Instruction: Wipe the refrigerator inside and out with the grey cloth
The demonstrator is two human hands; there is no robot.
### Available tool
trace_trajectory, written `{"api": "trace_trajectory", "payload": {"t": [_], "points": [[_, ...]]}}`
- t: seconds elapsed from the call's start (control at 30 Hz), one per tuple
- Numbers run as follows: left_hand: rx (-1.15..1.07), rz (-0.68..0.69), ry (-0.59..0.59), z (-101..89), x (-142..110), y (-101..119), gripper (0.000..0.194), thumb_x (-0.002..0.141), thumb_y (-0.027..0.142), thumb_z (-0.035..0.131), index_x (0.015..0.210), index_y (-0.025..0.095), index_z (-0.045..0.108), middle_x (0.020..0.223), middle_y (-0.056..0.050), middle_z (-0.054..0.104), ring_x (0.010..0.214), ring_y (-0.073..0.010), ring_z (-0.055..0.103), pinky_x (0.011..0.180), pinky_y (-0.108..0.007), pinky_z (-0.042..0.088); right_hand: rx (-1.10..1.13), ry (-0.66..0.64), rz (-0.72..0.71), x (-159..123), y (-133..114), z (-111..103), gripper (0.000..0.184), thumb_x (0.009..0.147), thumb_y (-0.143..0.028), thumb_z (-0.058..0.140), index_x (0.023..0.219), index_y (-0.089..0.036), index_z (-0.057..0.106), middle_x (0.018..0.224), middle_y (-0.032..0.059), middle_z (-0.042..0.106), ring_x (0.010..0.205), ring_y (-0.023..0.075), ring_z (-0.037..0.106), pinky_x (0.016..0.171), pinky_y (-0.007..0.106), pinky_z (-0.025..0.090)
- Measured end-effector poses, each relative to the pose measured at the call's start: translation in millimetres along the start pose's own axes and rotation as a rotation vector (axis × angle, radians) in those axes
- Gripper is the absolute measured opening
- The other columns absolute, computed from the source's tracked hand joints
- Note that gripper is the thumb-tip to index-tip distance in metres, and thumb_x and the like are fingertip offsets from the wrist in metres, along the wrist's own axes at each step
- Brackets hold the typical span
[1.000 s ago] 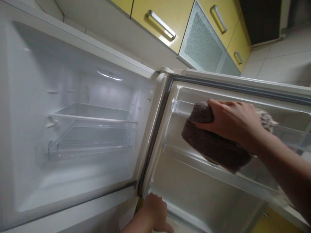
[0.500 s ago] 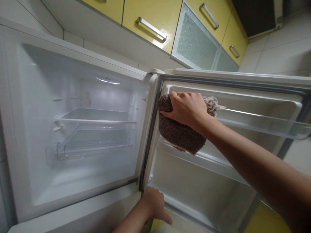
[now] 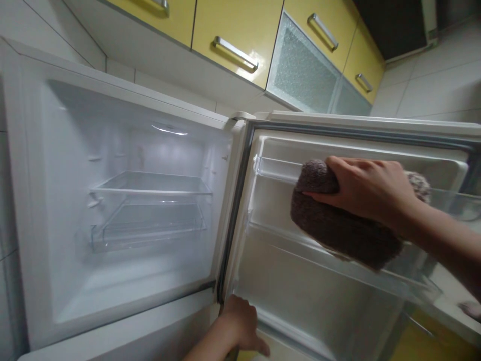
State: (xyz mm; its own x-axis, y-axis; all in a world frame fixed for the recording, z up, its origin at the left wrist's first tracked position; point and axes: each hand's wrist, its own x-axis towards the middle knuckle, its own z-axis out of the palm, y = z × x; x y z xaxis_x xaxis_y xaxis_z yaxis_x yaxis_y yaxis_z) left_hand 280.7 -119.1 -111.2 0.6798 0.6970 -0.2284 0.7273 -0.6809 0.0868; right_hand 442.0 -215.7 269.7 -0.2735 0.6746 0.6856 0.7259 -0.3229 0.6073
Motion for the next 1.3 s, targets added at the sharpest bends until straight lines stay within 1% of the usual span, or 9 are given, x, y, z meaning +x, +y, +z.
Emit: {"api": "trace_trajectory", "payload": {"t": [0.17, 0.37, 0.47, 0.73, 0.87, 0.97, 1.07, 1.23, 1.3], "points": [[-0.060, 0.039, 0.010, 4.1, -3, -3, 0.091, 0.074, 0.089, 0.062, 0.121, 0.013, 0.082, 0.118, -0.026, 0.079, 0.115, -0.0462, 0.074, 0.102, -0.056, 0.057, -0.085, -0.058, 0.190, -25, 30, 14, 0.068, 0.079, -0.093, 0.029, 0.083, -0.027, 0.046, 0.089, 0.0075, 0.074, 0.072, 0.0329, 0.066, 0.061, 0.035, 0.022], [-0.056, 0.081, -0.019, 7.3, 6, 2, 0.077, 0.081, 0.077, 0.061, 0.117, 0.013, 0.082, 0.115, -0.028, 0.078, 0.109, -0.0454, 0.075, 0.095, -0.057, 0.058, -0.029, -0.169, 0.270, -17, 22, 9, 0.077, 0.069, -0.099, 0.026, 0.088, -0.031, 0.057, 0.089, 0.0112, 0.074, 0.078, 0.0396, 0.067, 0.064, 0.039, 0.028], [-0.020, 0.070, -0.047, 5.3, 12, 6, 0.070, 0.080, 0.073, 0.066, 0.116, 0.016, 0.083, 0.115, -0.026, 0.079, 0.106, -0.0455, 0.076, 0.092, -0.058, 0.058, -0.053, -0.141, 0.248, -3, 7, 6, 0.077, 0.072, -0.100, 0.028, 0.088, -0.030, 0.057, 0.090, 0.0126, 0.074, 0.079, 0.0393, 0.067, 0.062, 0.038, 0.026], [-0.041, 0.076, 0.010, -8.2, -8, 0, 0.094, 0.077, 0.093, 0.058, 0.122, 0.013, 0.081, 0.120, -0.027, 0.077, 0.116, -0.0442, 0.074, 0.103, -0.055, 0.055, 0.121, -0.031, 0.025, 51, -74, -18, 0.085, 0.088, -0.096, 0.024, 0.103, -0.021, 0.060, 0.094, 0.0178, 0.073, 0.080, 0.0360, 0.069, 0.061, 0.034, 0.024], [-0.006, 0.058, 0.015, -6.5, -10, -4, 0.098, 0.074, 0.096, 0.056, 0.119, 0.013, 0.082, 0.118, -0.027, 0.078, 0.114, -0.0450, 0.074, 0.100, -0.055, 0.057, 0.225, 0.068, -0.001, 59, -91, -19, 0.083, 0.094, -0.090, 0.021, 0.108, -0.020, 0.063, 0.100, 0.0188, 0.074, 0.085, 0.0327, 0.067, 0.066, 0.033, 0.029], [-0.002, 0.039, 0.028, -1.9, -7, -5, 0.099, 0.071, 0.098, 0.057, 0.118, 0.014, 0.082, 0.116, -0.027, 0.078, 0.113, -0.0445, 0.075, 0.100, -0.056, 0.057, 0.245, 0.079, -0.039, 53, -80, -14, 0.082, 0.093, -0.090, 0.027, 0.114, -0.020, 0.064, 0.103, 0.0179, 0.075, 0.088, 0.0327, 0.066, 0.068, 0.034, 0.031], [-0.009, 0.006, 0.033, -2.3, -7, -2, 0.101, 0.070, 0.098, 0.057, 0.120, 0.013, 0.082, 0.116, -0.026, 0.078, 0.113, -0.0438, 0.075, 0.100, -0.054, 0.058, 0.213, 0.038, -0.024, 33, -51, -7, 0.083, 0.089, -0.094, 0.030, 0.115, -0.023, 0.063, 0.105, 0.0161, 0.075, 0.087, 0.0322, 0.065, 0.068, 0.034, 0.033], [-0.026, -0.016, 0.005, -12.0, -16, 3, 0.095, 0.074, 0.092, 0.062, 0.119, 0.011, 0.082, 0.115, -0.027, 0.079, 0.113, -0.0447, 0.075, 0.100, -0.054, 0.057, 0.027, 0.002, 0.151, -17, 12, 6, 0.092, 0.081, -0.102, 0.009, 0.093, -0.028, 0.062, 0.089, 0.0136, 0.074, 0.076, 0.0350, 0.066, 0.062, 0.038, 0.031], [-0.036, -0.004, 0.003, -15.0, -19, 4, 0.091, 0.075, 0.088, 0.064, 0.120, 0.011, 0.082, 0.117, -0.027, 0.078, 0.114, -0.0447, 0.074, 0.102, -0.054, 0.056, 0.007, -0.004, 0.211, -31, 31, 10, 0.096, 0.080, -0.102, 0.002, 0.094, -0.030, 0.065, 0.087, 0.0138, 0.074, 0.077, 0.0382, 0.067, 0.061, 0.041, 0.033]]}}
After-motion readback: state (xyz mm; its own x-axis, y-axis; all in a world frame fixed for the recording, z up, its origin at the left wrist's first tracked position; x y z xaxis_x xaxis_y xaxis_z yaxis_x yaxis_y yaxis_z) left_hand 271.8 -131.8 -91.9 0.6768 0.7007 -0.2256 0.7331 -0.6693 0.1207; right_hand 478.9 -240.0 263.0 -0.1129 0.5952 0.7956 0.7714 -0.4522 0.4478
